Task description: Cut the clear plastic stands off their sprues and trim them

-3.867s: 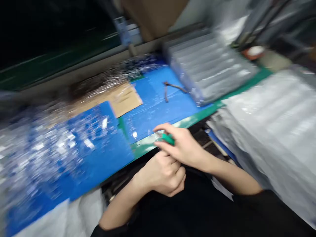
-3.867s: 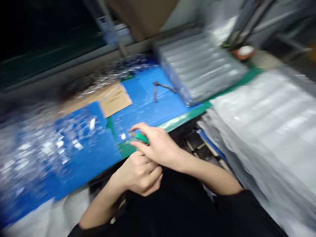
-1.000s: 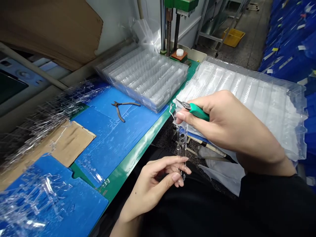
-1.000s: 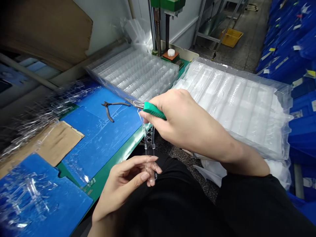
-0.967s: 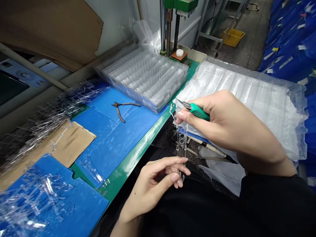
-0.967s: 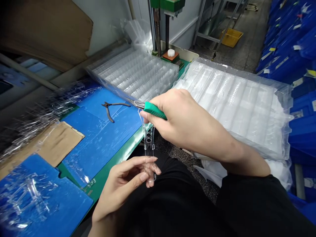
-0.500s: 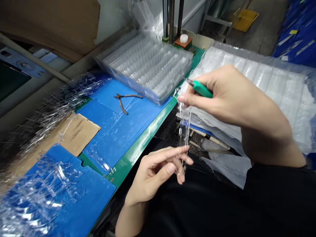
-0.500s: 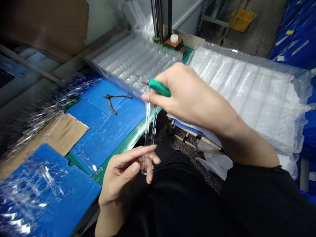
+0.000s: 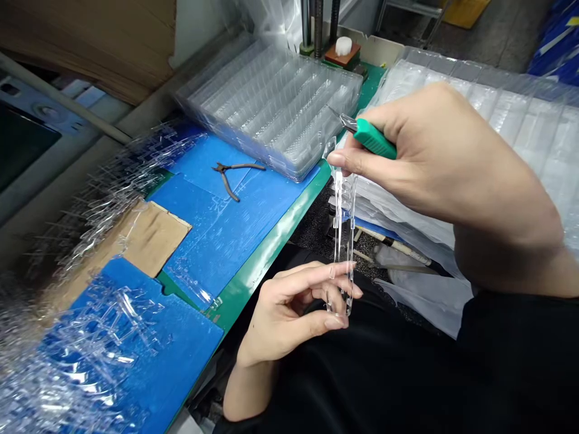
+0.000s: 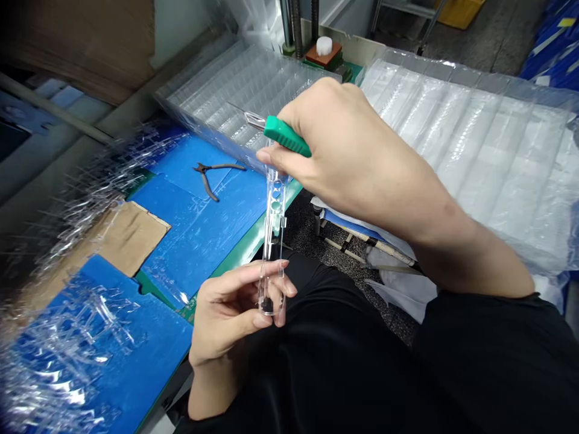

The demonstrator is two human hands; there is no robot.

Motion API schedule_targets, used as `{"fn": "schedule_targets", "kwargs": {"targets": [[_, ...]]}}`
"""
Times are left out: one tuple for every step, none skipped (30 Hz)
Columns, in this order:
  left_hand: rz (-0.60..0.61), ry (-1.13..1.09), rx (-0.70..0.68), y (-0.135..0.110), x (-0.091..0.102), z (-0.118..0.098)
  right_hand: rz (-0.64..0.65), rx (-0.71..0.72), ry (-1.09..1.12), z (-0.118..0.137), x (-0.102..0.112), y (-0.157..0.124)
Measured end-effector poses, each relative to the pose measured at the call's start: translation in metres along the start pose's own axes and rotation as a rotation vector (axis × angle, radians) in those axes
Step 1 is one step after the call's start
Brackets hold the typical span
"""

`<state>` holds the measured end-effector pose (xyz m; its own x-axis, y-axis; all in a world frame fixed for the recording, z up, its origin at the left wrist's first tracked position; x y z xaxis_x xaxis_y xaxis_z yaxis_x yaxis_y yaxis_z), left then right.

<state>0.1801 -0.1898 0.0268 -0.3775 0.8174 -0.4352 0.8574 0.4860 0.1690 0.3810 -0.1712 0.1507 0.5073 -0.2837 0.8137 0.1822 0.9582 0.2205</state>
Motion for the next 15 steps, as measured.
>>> {"fn": "schedule_targets", "kwargs": {"targets": [[0.0, 0.003, -0.004, 0.0, 0.0, 0.0, 0.002, 0.003, -0.015, 0.001, 0.0, 0.0], [-0.002, 0.007, -0.002, 0.0, 0.0, 0.0, -0.001, 0.004, -0.026, 0.001, -0.001, 0.0], [-0.003, 0.01, -0.001, -0.001, 0.0, 0.0, -0.002, 0.003, -0.031, 0.002, -0.002, 0.0], [-0.006, 0.014, 0.001, -0.001, -0.001, 0.001, -0.004, -0.001, -0.031, 0.002, -0.003, 0.001], [-0.005, 0.019, 0.004, 0.0, -0.002, 0.001, -0.006, -0.006, -0.03, 0.002, -0.005, 0.001], [0.001, 0.027, 0.006, 0.0, -0.003, 0.002, -0.004, -0.011, -0.03, 0.003, -0.006, 0.001], [0.013, 0.039, 0.005, 0.0, -0.004, 0.003, -0.002, -0.015, -0.035, 0.002, -0.006, 0.001], [0.02, 0.068, 0.005, 0.0, -0.004, 0.003, -0.001, -0.017, -0.049, 0.001, -0.005, 0.001], [0.009, 0.13, 0.01, -0.001, 0.0, 0.004, -0.003, -0.025, -0.077, -0.003, -0.001, 0.001], [-0.03, 0.241, 0.017, -0.003, 0.007, 0.003, -0.03, -0.041, -0.12, -0.01, 0.006, 0.001], [-0.115, 0.412, 0.024, -0.006, 0.021, 0.001, -0.09, -0.069, -0.169, -0.02, 0.018, 0.001], [-0.252, 0.633, 0.036, -0.013, 0.041, -0.005, -0.182, -0.106, -0.224, -0.034, 0.035, 0.0], [-0.424, 0.88, 0.058, -0.024, 0.064, -0.013, -0.277, -0.161, -0.281, -0.052, 0.053, -0.002], [-0.625, 1.132, 0.091, -0.038, 0.09, -0.023, -0.373, -0.233, -0.345, -0.072, 0.072, -0.005], [-0.817, 1.336, 0.158, -0.056, 0.116, -0.032, -0.443, -0.313, -0.419, -0.094, 0.089, -0.009]]}}
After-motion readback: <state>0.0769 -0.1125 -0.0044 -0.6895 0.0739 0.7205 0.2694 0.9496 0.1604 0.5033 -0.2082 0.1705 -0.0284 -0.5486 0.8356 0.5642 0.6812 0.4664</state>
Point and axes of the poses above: each hand's wrist, its own y-axis towards the middle knuckle, its own x-axis out of the back of the hand, z = x × y, the point moved 7 cm from there along y, towards the middle knuckle
